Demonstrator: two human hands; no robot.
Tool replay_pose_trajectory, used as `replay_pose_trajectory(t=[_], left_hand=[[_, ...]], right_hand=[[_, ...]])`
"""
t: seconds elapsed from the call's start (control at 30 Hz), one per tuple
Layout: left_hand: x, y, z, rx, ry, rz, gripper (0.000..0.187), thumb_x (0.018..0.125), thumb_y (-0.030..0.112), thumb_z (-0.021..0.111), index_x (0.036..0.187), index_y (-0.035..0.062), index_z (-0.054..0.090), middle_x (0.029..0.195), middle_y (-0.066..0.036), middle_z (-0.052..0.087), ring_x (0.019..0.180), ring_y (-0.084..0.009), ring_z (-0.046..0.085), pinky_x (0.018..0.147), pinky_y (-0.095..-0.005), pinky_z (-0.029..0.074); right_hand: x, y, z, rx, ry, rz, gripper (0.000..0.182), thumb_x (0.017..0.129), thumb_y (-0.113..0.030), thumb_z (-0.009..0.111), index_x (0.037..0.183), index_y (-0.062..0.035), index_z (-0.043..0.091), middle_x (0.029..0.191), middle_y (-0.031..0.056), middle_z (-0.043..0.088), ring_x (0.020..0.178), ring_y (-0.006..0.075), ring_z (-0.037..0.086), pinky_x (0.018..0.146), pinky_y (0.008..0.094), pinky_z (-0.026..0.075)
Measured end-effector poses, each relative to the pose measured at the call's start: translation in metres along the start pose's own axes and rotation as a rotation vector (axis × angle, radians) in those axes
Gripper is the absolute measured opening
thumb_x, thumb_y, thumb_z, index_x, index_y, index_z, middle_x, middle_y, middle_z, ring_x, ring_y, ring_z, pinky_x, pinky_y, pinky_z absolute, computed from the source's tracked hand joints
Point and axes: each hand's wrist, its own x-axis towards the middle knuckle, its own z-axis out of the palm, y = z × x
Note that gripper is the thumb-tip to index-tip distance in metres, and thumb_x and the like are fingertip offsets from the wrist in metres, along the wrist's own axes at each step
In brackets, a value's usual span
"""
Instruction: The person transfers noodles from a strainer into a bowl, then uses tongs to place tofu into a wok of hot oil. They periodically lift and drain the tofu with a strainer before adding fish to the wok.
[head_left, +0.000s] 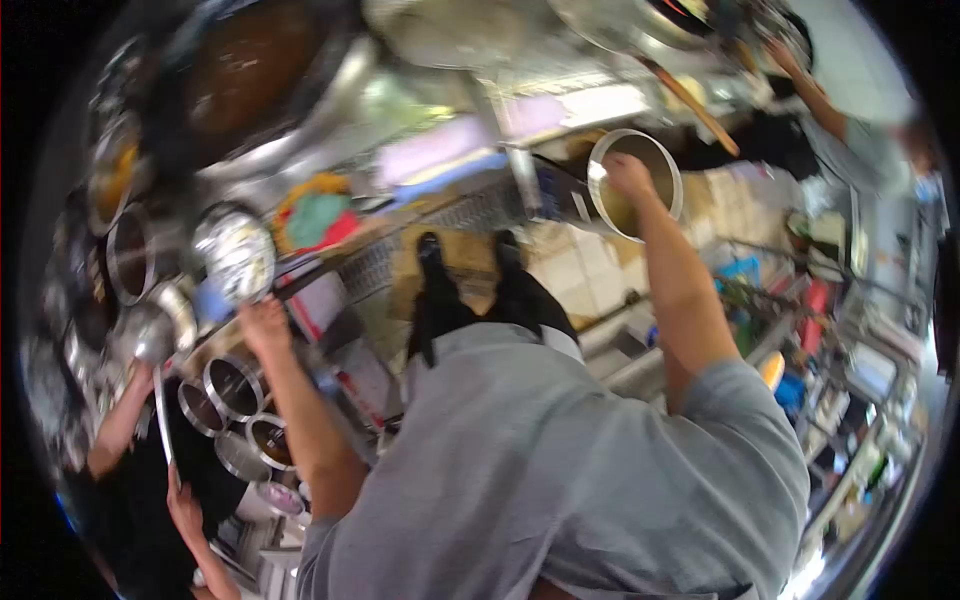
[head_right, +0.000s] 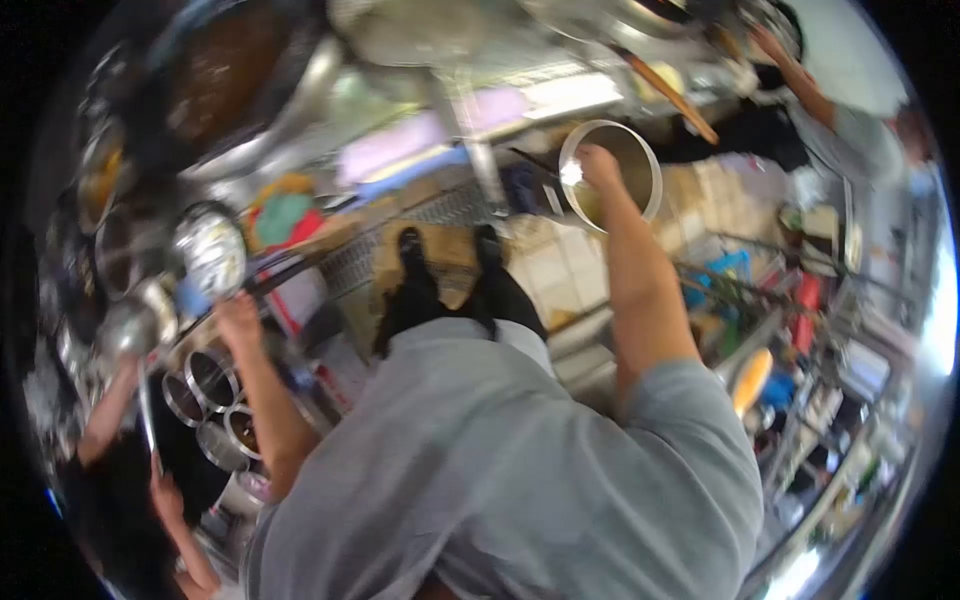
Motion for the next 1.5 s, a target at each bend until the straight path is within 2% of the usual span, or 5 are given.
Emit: replay_pose_trajectory(t=[0.53, 0.6, 0.93, 1.1, 1.5], left_hand=[[-0.235, -0.164, 0.069, 0.127, 0.124, -0.232, 0.024, 0.08, 0.036, 0.049, 0.086, 0.0131, 0.052, 0.095, -0.005, 0.056, 0.081, -0.0209, 0.051, 0.069, -0.0323, 0.04], [-0.238, -0.183, 0.085, 0.145, 0.003, -0.22, 0.024, 0.081, 0.034, 0.045, 0.084, 0.0112, 0.052, 0.093, -0.005, 0.056, 0.072, -0.0197, 0.054, 0.065, -0.0336, 0.042], [-0.26, -0.18, 0.157, 0.15, -0.206, -0.401, 0.019, 0.085, 0.029, 0.044, 0.097, 0.0143, 0.048, 0.103, -0.004, 0.057, 0.077, -0.0151, 0.056, 0.065, -0.0266, 0.043], [-0.272, -0.175, 0.169, 0.313, -0.432, -0.405, 0.031, 0.085, 0.038, 0.043, 0.102, 0.0127, 0.048, 0.104, -0.007, 0.057, 0.088, -0.0143, 0.055, 0.071, -0.0305, 0.044], [-0.327, -0.162, 0.209, -0.706, -0.579, -0.621, 0.069, 0.077, 0.056, 0.045, 0.116, -0.0004, 0.039, 0.104, -0.021, 0.053, 0.095, -0.0321, 0.053, 0.09, -0.042, 0.039]], right_hand=[[-0.013, -0.03, 0.053, -0.455, -0.302, 0.001, 0.022, 0.081, -0.013, 0.042, 0.094, -0.0036, 0.057, 0.098, 0.0173, 0.058, 0.09, 0.0318, 0.058, 0.073, 0.0395, 0.048], [0.012, 0.033, 0.102, -0.769, -0.319, -0.499, 0.023, 0.078, -0.022, 0.05, 0.093, -0.0057, 0.056, 0.091, 0.0184, 0.059, 0.087, 0.0348, 0.057, 0.074, 0.0424, 0.046], [-0.024, -0.005, 0.068, 0.434, -0.4, 0.481, 0.028, 0.075, -0.024, 0.054, 0.078, 0.0028, 0.061, 0.073, 0.02, 0.061, 0.061, 0.0326, 0.06, 0.058, 0.0391, 0.046], [-0.083, -0.058, -0.067, 0.045, -0.036, -0.689, 0.017, 0.067, -0.009, 0.06, 0.059, -0.0004, 0.048, 0.061, 0.0166, 0.046, 0.063, 0.031, 0.046, 0.06, 0.038, 0.037], [-0.261, -0.255, -0.101, 0.194, -0.726, -1.147, 0.022, 0.071, -0.018, 0.064, 0.067, -0.0023, 0.049, 0.088, 0.0137, 0.047, 0.077, 0.0291, 0.05, 0.066, 0.0352, 0.043]])
